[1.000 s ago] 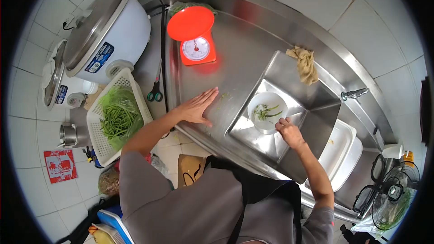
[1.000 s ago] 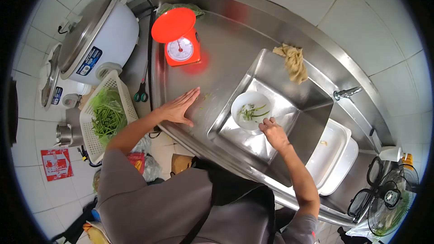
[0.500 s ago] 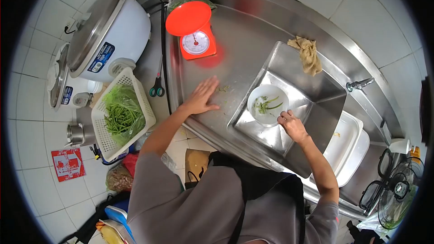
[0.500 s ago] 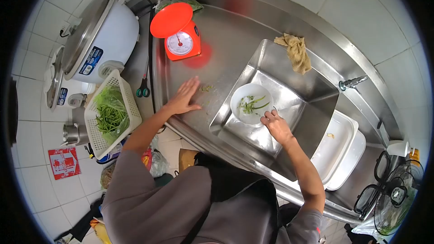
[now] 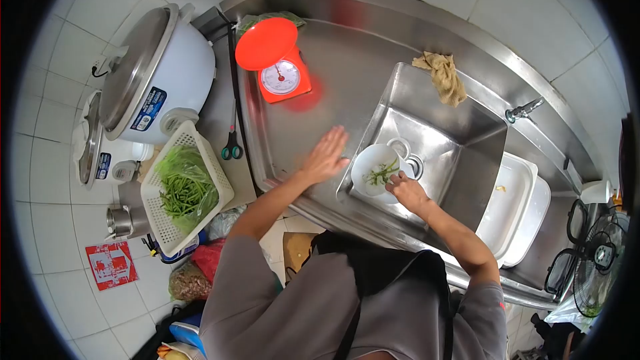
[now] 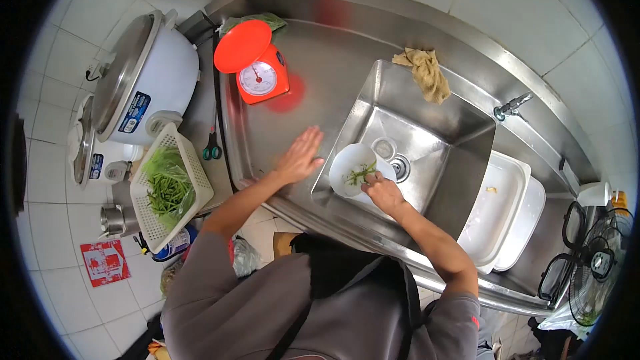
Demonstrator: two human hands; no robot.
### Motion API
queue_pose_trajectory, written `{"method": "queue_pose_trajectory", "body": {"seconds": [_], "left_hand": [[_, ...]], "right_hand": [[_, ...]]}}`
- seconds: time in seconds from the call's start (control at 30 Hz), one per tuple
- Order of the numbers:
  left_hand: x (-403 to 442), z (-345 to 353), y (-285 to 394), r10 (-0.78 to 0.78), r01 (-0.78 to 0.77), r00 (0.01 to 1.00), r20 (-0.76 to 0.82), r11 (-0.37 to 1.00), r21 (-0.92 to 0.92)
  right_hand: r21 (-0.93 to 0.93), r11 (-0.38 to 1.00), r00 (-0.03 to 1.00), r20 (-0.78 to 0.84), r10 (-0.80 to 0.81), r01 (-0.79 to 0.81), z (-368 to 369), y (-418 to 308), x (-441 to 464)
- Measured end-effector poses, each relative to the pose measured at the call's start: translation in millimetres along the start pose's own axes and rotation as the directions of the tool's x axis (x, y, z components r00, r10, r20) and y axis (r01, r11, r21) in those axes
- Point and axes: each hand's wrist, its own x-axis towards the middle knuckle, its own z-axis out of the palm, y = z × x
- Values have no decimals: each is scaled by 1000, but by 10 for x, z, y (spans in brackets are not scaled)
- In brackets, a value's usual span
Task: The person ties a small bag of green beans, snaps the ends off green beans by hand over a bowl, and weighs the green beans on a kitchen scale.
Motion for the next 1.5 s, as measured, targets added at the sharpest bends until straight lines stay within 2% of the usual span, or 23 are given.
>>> {"method": "queue_pose_trajectory", "body": {"seconds": [0.1, 0.17, 0.27, 0.37, 0.4, 0.47, 0.5, 0.53, 0.63, 0.67, 0.7, 0.77, 0.8, 0.83, 0.87, 0.9, 0.97, 1.03, 1.1, 1.17, 1.27, 1.37, 1.5], "left_hand": [[271, 262, 511, 168, -160, 984, 56, 980, -116], [386, 613, 791, 201, -180, 975, 97, 964, -195], [558, 305, 997, 49, 2, 964, 261, 981, -193], [629, 249, 800, 97, -70, 940, 327, 993, -94], [581, 497, 711, 90, -71, 988, 123, 986, -153], [565, 420, 761, 83, -35, 964, 251, 981, -191], [533, 389, 783, 77, -11, 947, 311, 978, -209], [475, 419, 779, 126, -71, 946, 298, 979, -189], [271, 516, 767, 101, -54, 983, 154, 957, -285], [242, 447, 773, 42, 14, 987, 156, 938, -346], [215, 273, 803, -13, 81, 986, 168, 913, -401], [103, -30, 781, -108, 206, 969, 221, 849, -487], [57, -48, 729, -140, 215, 972, 189, 859, -464], [34, -39, 706, -168, 222, 973, 160, 870, -440], [-29, -18, 697, -195, 235, 971, 137, 878, -418], [-69, -46, 671, -156, 219, 968, 195, 904, -367], [-41, -178, 641, -91, 177, 949, 303, 946, -270], [-48, -323, 694, -28, 94, 951, 309, 975, -201], [-89, -261, 715, 58, 1, 989, 140, 921, -388], [-105, -141, 740, 120, -98, 992, 26, 905, -414], [-108, -215, 816, 175, -131, 982, 71, 901, -413], [-76, -164, 849, 203, -175, 979, 12, 870, -460], [-7, -206, 869, 143, -178, 984, -110, 866, -467]], "right_hand": [[33, 998, 999, 6, 48, -48, -13, -36, -22], [16, 998, 997, -35, 66, -65, -22, -40, -50], [-17, 993, 992, -35, 117, -118, -77, 44, -114], [44, 988, 988, -49, 148, -145, 74, 109, -138], [54, 987, 987, -38, 155, -153, 151, 113, -129], [43, 986, 986, -18, 163, -162, 428, 123, -95], [95, 980, 984, 48, 172, -176, 649, 137, -100], [123, 972, 977, 101, 187, -198, 814, 136, -110], [189, 942, 950, 198, 241, -279, 1217, 166, -179], [213, 926, 938, 222, 265, -312, 1376, 191, -212], [281, 838, 865, 338, 370, -468, 1615, 252, -221], [288, 902, 896, 399, 193, -323, 1844, 390, -276], [328, 863, 872, 435, 224, -386, 1594, 405, -249], [442, 842, 924, 351, 154, -309, 1512, 620, -292], [478, 475, 669, 607, 430, -739, 651, 583, -233], [475, 384, 609, 578, 543, -792, 173, 681, -234], [491, 470, 642, 274, 716, -734, -653, 853, -504], [457, 548, 630, 37, 775, -701, -1361, 884, -714], [408, 592, 607, -108, 787, -695, -1806, 855, -889], [377, 616, 601, -172, 781, -692, -1990, 861, -935], [331, 628, 592, -215, 777, -704, -2032, 947, -1005], [309, 640, 594, -239, 768, -704, -2051, 974, -982], [283, 663, 617, -244, 748, -693, -2002, 1009, -931]]}}
